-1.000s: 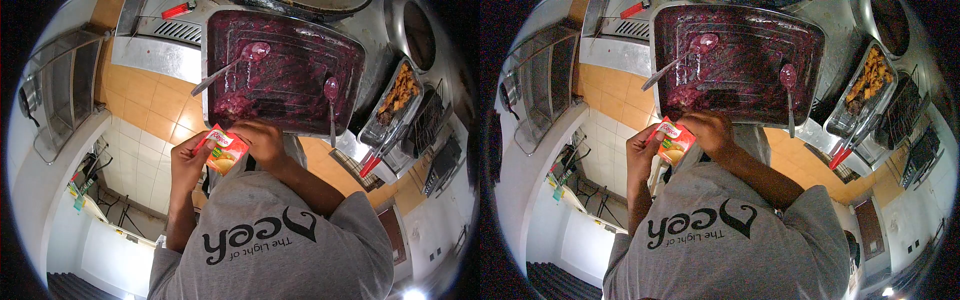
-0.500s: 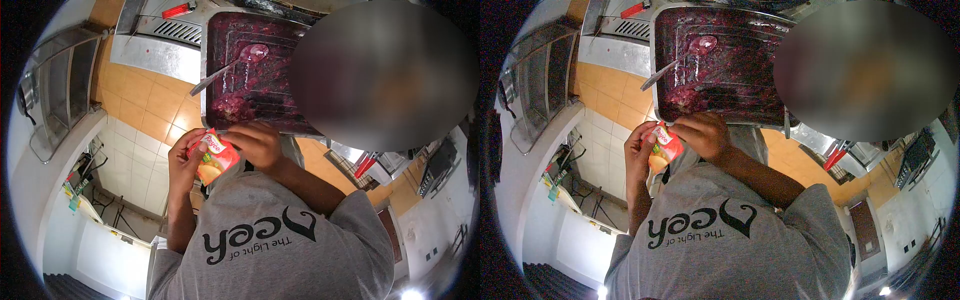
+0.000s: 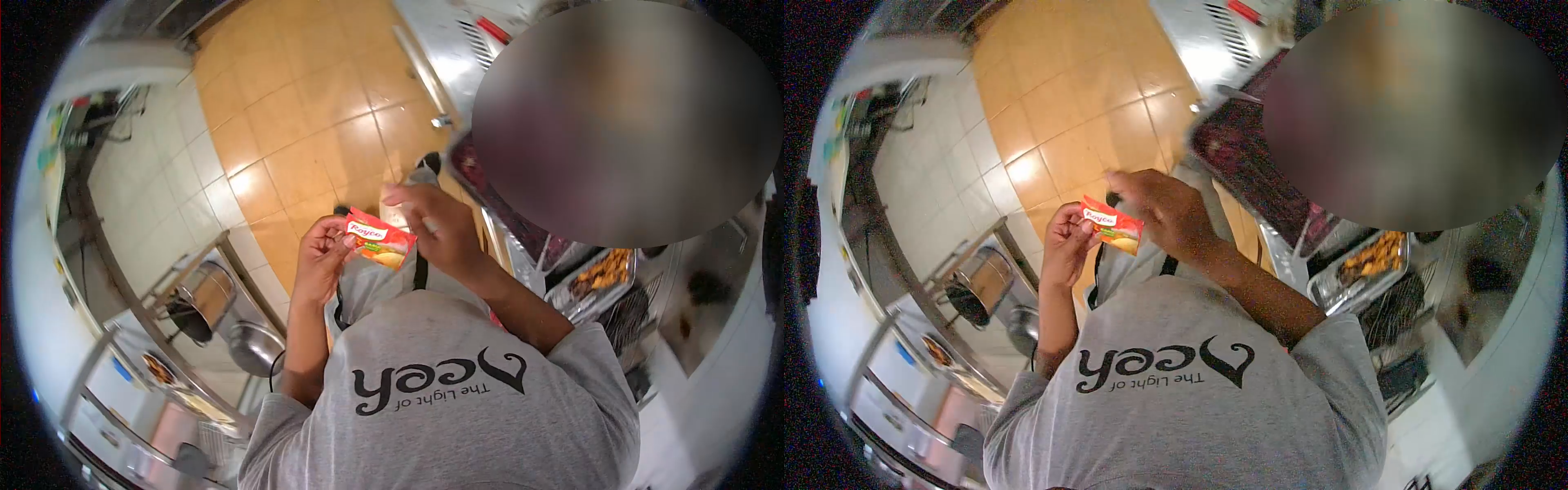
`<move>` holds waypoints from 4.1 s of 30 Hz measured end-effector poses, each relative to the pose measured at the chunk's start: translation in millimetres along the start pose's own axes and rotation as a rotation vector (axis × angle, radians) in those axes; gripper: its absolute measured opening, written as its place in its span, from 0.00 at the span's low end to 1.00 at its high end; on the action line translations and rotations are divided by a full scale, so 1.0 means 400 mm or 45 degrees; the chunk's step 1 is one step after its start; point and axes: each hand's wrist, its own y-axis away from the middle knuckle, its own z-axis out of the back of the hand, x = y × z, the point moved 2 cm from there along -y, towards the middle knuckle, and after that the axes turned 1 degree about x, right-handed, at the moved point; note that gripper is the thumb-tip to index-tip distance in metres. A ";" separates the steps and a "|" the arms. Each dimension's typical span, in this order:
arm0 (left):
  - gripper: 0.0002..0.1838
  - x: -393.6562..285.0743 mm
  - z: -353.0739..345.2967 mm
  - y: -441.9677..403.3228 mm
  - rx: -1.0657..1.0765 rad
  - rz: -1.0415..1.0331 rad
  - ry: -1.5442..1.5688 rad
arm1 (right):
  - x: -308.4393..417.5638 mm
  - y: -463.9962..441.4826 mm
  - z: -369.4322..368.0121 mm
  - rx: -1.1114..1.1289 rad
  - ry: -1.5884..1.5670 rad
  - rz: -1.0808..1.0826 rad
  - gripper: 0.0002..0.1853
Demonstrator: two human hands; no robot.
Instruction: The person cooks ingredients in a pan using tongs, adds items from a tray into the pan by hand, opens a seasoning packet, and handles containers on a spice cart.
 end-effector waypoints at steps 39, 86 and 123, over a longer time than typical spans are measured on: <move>0.10 0.587 1.514 2.002 -2.712 -1.071 0.912 | 1.292 1.106 -2.961 2.202 -0.489 1.403 0.10; 0.07 0.454 1.499 1.976 -1.323 -0.968 -0.116 | 0.798 0.977 -2.039 0.910 -0.857 0.327 0.09; 0.10 -0.477 1.462 0.407 -0.354 -0.503 -0.457 | 0.331 -0.173 -1.657 0.707 -0.289 -0.127 0.07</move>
